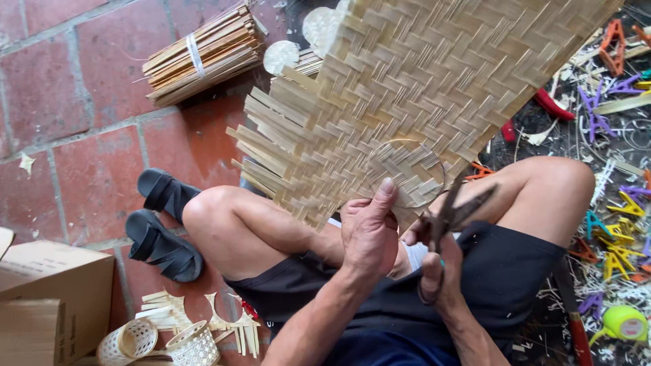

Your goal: The person sits on the floor and uses large scissors to trim excess bamboo strips from the edge of round woven bamboo discs, rotating each disc as they cut. Finished discs are set on the floor beside stacks of bamboo strips and woven baskets.

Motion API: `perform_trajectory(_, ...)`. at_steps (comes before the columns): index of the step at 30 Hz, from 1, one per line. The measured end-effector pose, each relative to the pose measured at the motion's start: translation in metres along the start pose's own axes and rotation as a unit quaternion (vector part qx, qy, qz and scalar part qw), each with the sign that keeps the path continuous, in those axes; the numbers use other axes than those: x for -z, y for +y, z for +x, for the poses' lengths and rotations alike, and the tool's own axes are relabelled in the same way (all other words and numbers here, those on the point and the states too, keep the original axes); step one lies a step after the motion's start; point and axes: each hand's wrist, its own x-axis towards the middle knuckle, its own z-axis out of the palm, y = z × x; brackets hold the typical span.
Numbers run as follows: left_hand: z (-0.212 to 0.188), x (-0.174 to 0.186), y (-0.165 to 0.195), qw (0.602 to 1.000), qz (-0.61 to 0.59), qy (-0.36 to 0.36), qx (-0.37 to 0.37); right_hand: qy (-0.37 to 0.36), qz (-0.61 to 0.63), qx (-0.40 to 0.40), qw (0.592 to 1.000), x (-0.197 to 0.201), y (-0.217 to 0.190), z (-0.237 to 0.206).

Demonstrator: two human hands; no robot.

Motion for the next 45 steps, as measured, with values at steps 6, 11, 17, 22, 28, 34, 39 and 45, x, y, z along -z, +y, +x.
perform_trajectory(6, -0.011, -0.007, -0.016, 0.997, -0.027, -0.038, -0.068, -0.006, -0.088, 0.009, 0.996, -0.016, -0.025, 0.014)
perform_trajectory(11, -0.017, -0.016, -0.024, 1.000, -0.022, -0.001, -0.018, 0.043, -0.083, -0.006, 0.996, -0.011, -0.010, 0.005)
perform_trajectory(17, -0.018, -0.021, -0.018, 1.000, -0.016, -0.005, -0.022, 0.071, -0.061, -0.090, 0.992, -0.004, 0.012, -0.007)
perform_trajectory(22, -0.019, -0.016, -0.015, 0.998, -0.008, -0.058, -0.026, 0.014, 0.025, -0.008, 1.000, 0.002, -0.006, 0.009)
perform_trajectory(28, -0.018, -0.011, -0.017, 0.998, 0.011, -0.031, -0.061, 0.011, 0.067, -0.102, 0.992, 0.010, -0.013, 0.008)
perform_trajectory(34, -0.018, 0.001, -0.020, 0.995, 0.055, -0.034, -0.070, -0.014, 0.009, -0.075, 0.997, 0.022, -0.019, 0.008)
perform_trajectory(39, -0.018, 0.004, -0.012, 0.992, 0.076, -0.050, -0.087, -0.034, 0.011, -0.117, 0.993, 0.025, -0.031, 0.009)
perform_trajectory(45, -0.019, 0.004, -0.001, 0.994, 0.061, -0.066, -0.065, -0.048, 0.031, -0.152, 0.987, 0.027, -0.033, 0.010)
